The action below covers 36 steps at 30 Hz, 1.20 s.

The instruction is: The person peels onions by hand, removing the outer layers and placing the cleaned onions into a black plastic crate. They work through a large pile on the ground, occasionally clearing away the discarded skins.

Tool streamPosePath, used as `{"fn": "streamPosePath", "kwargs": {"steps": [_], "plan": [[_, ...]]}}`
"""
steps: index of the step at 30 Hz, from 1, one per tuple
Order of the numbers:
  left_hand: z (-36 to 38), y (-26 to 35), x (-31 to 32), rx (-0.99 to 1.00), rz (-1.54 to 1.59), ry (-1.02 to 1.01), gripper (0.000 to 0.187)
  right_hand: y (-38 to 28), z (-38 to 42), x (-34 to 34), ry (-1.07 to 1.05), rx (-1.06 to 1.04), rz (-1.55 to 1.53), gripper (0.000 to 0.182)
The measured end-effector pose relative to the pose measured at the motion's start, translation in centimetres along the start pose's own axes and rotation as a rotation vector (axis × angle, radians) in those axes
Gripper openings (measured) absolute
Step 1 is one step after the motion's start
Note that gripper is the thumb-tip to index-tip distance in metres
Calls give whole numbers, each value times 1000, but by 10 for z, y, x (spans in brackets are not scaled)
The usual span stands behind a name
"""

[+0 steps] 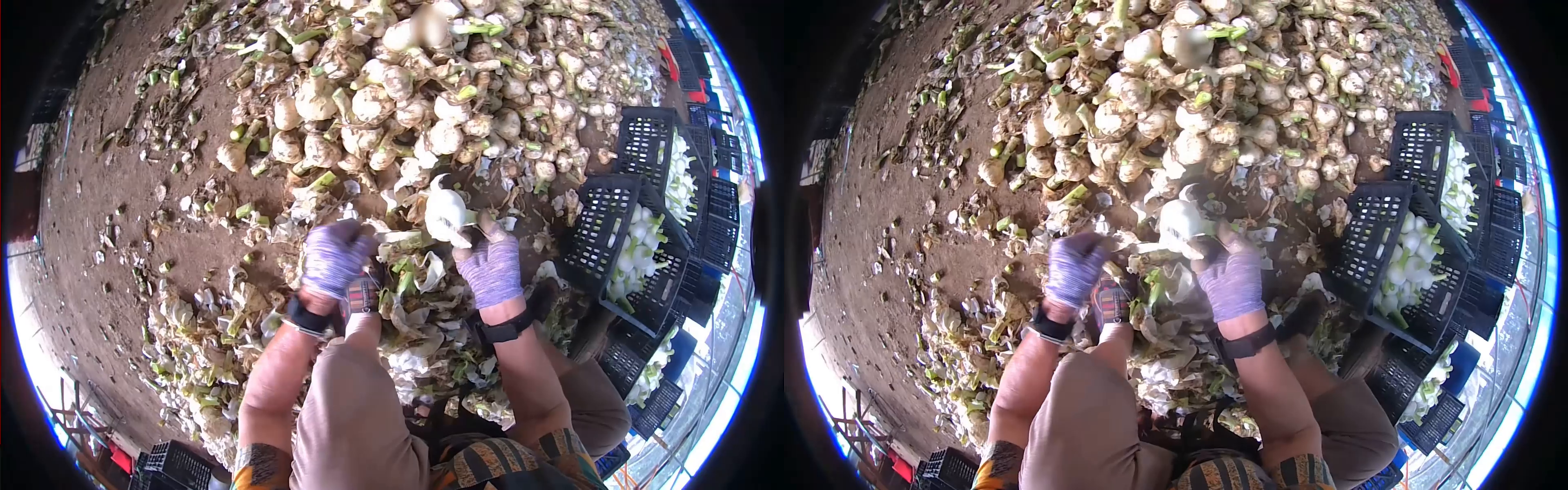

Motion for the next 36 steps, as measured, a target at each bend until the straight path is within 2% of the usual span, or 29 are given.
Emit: {"fn": "streamPosePath", "kwargs": {"steps": [2, 3, 4, 6, 7, 8, 10, 12, 13, 14, 16, 18, 19, 20, 21, 22, 23, 24, 26, 28, 29, 30, 33, 36], "plan": [[1, 3, -11, -143, -52, 17, 17, -2, 7, 11, 80, 45, -30, 14], [7, 8, -7, -193, 206, 99, 24, 1, 9, 18, 140, -25, 29, 16], [8, 23, -9, -189, 331, 59, 30, 4, 6, 15, 134, -10, 31, 16], [8, 36, 3, -301, 506, 47, 30, 5, 0, 7, -3, -3, 252, 17], [3, 44, 9, -314, 451, -22, 29, 11, 8, 18, 9, -94, 298, 15], [-3, 49, 15, -324, 398, -92, 29, 13, 11, 21, 6, -92, 299, 15], [-6, 42, 28, -294, 434, -93, 28, 11, 15, 23, 113, -118, 303, 14], [-4, 43, 33, -154, 247, -81, 27, 8, 7, 7, 123, -113, 210, 17], [-3, 34, 32, -9, -2, -104, 19, 6, 4, 0, 37, -53, 124, 15], [0, 10, 32, 113, -114, -44, 14, 3, 3, -3, -50, 9, 37, 14], [5, -24, 14, -36, -277, -70, 15, -2, 10, 6, -132, 2, -16, 14], [13, -19, -6, 6, -604, -27, 20, -4, 13, 2, -98, -14, 95, 13], [19, -17, -17, 159, -458, -38, 31, 3, 24, 10, -67, -102, 232, 30], [25, 7, -22, 144, -274, -92, 37, 7, 8, -14, -68, -206, 422, 26], [28, 31, -21, 239, -101, -108, 43, 10, 13, -14, -60, -237, 402, 22], [27, 48, -19, 424, -219, -126, 42, 18, 16, 6, -14, -90, 172, 21], [19, 74, -10, 496, -531, -264, 46, 22, 24, 24, -223, 40, 150, 18], [17, 92, -5, 673, -279, -53, 49, 31, 18, 25, -132, -71, 99, 17], [11, 74, 4, 667, -475, -94, 55, 36, 31, 44, -259, -79, 153, 17], [11, 91, 6, 358, -230, 84, 60, 38, 16, 26, -203, -44, 171, 16], [12, 106, 0, 472, -409, 61, 65, 37, 25, 40, -172, 3, 112, 17], [21, 117, -8, 438, -479, 47, 68, 42, 37, 55, -294, -4, -31, 17], [36, 132, -17, 445, -593, 80, 68, 39, 24, 40, -380, 6, 72, 19], [40, 117, -24, 529, -712, 164, 60, 42, 20, 41, -464, -9, 112, 24]]}}
Point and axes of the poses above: each hand's wrist, its own z-axis away from the middle knuckle, its own x-axis out of the palm, y = z × x, the point moved 1 cm from there along -z, towards the middle knuckle, and after that the axes turned 14 degrees about x, right-handed, at the moved point
